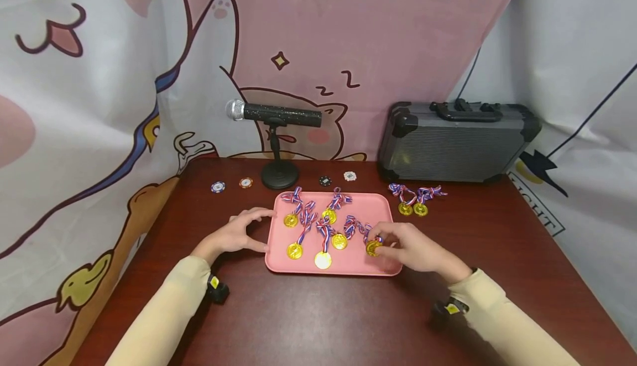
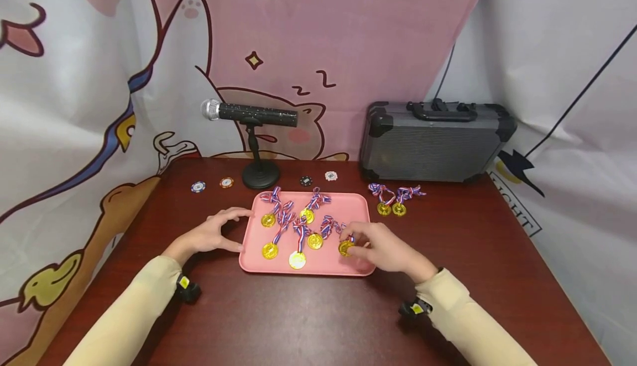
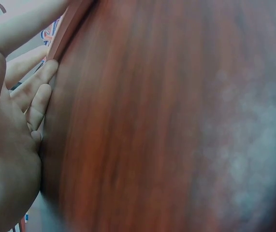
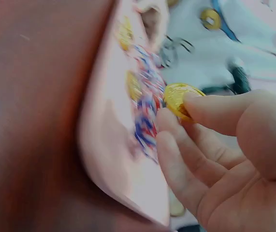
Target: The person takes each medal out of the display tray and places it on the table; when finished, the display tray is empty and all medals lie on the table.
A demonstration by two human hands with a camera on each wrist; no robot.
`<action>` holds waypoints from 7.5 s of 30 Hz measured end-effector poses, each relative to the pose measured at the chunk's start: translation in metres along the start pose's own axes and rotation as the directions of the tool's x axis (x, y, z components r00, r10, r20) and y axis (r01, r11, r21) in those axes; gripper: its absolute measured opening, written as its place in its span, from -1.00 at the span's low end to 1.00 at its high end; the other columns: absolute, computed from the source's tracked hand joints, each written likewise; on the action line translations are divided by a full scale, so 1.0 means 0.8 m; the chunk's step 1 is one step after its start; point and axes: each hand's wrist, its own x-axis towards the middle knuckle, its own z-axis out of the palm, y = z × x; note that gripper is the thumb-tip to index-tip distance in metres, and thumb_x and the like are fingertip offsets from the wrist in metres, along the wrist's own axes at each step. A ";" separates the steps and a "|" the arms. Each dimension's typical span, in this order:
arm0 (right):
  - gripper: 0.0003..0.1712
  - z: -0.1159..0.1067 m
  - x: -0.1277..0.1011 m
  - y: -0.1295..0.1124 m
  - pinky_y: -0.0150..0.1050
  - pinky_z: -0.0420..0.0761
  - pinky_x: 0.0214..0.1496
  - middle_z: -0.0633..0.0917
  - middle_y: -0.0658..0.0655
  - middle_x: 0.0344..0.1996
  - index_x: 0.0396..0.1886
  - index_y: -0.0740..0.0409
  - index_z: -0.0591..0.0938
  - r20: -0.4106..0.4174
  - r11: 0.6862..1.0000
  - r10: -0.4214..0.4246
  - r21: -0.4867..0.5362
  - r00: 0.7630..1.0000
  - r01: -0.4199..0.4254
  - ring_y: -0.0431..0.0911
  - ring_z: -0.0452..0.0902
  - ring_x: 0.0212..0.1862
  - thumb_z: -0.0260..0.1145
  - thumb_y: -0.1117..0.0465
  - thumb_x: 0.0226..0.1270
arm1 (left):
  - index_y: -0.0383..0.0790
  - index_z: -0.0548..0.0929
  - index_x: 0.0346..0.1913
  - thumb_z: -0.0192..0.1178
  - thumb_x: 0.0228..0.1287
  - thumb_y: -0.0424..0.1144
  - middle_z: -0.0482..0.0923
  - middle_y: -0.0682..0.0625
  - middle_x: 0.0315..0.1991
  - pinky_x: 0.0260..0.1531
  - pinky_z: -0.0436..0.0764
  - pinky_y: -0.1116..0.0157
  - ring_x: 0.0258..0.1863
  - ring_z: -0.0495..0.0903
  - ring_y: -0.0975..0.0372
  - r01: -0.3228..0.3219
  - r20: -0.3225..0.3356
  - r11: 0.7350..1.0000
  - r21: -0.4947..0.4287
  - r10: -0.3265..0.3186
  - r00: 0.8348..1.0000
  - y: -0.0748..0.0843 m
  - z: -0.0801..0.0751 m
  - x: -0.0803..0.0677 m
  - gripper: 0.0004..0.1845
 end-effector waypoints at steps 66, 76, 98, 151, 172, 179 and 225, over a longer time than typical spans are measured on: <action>-0.63 -0.115 -0.061 0.153 0.06 0.64 -0.14 0.73 0.43 -0.08 0.14 0.35 0.61 -0.564 0.876 0.193 -0.269 0.803 -0.400 0.28 0.74 -0.17 0.42 0.30 0.41 | 0.08 0.50 0.48 0.66 0.00 0.08 0.48 0.04 0.41 0.23 0.10 -0.27 0.30 0.40 0.00 -0.020 0.005 1.000 0.001 0.020 1.000 -0.002 0.001 -0.001 -0.07; -0.67 -0.059 -0.002 0.083 -0.41 0.58 -0.23 0.78 0.20 -0.28 0.11 0.29 0.64 -0.394 0.987 0.106 -0.073 0.913 -0.146 -0.07 0.72 -0.29 0.45 0.36 0.40 | 0.09 0.50 0.48 0.66 -0.01 0.08 0.47 0.06 0.42 0.24 0.10 -0.26 0.31 0.40 0.01 -0.010 0.003 1.000 0.009 0.010 1.000 -0.001 0.001 0.000 -0.07; -0.59 0.068 0.084 0.004 -0.25 0.61 -0.19 0.75 -0.02 -0.25 0.16 0.15 0.72 -0.017 0.972 -0.029 -0.234 0.999 0.024 -0.20 0.59 -0.30 0.51 0.20 0.35 | 0.08 0.50 0.48 0.66 -0.01 0.07 0.48 0.04 0.41 0.23 0.09 -0.27 0.31 0.39 -0.01 -0.002 0.007 1.000 -0.008 0.002 1.000 0.001 0.001 0.000 -0.07; -0.51 -0.182 -0.090 0.167 -0.40 0.70 -0.29 0.66 0.37 0.01 0.40 0.31 0.45 -0.593 0.871 0.436 0.090 0.676 -0.483 -0.47 0.61 -0.30 0.27 0.29 0.58 | 0.12 0.51 0.47 0.66 -0.01 0.08 0.48 0.05 0.41 0.24 0.08 -0.23 0.31 0.39 -0.01 -0.004 0.003 1.000 -0.019 0.004 1.000 0.002 0.001 0.001 -0.08; -0.69 -0.151 -0.109 0.196 -0.27 0.56 -0.39 0.76 0.35 -0.24 0.05 0.34 0.67 -0.404 0.855 0.368 -0.208 0.838 -0.476 -0.08 0.67 -0.29 0.46 0.39 0.35 | 0.10 0.51 0.48 0.66 -0.02 0.09 0.48 0.04 0.41 0.21 0.10 -0.21 0.31 0.40 0.00 -0.010 -0.003 1.000 -0.004 0.010 1.000 0.001 0.001 -0.002 -0.07; -0.66 -0.150 -0.106 0.190 0.06 0.70 -0.23 0.74 0.47 -0.10 0.13 0.32 0.66 -0.383 0.835 0.380 -0.249 0.842 -0.490 0.28 0.76 -0.14 0.43 0.31 0.41 | 0.11 0.52 0.47 0.68 -0.03 0.08 0.48 0.06 0.41 0.21 0.10 -0.21 0.28 0.43 0.01 -0.027 -0.009 1.000 -0.003 0.027 1.000 -0.002 0.001 0.000 -0.07; -0.63 0.053 0.148 0.020 0.01 0.63 0.13 0.76 0.13 0.03 0.26 0.12 0.63 -0.009 0.957 0.063 -0.282 0.998 -0.063 -0.01 0.69 -0.03 0.36 0.25 0.52 | 0.10 0.50 0.49 0.67 -0.01 0.07 0.46 0.06 0.43 0.24 0.08 -0.26 0.30 0.40 0.00 -0.003 0.007 1.000 -0.004 0.003 1.000 0.002 0.000 0.001 -0.06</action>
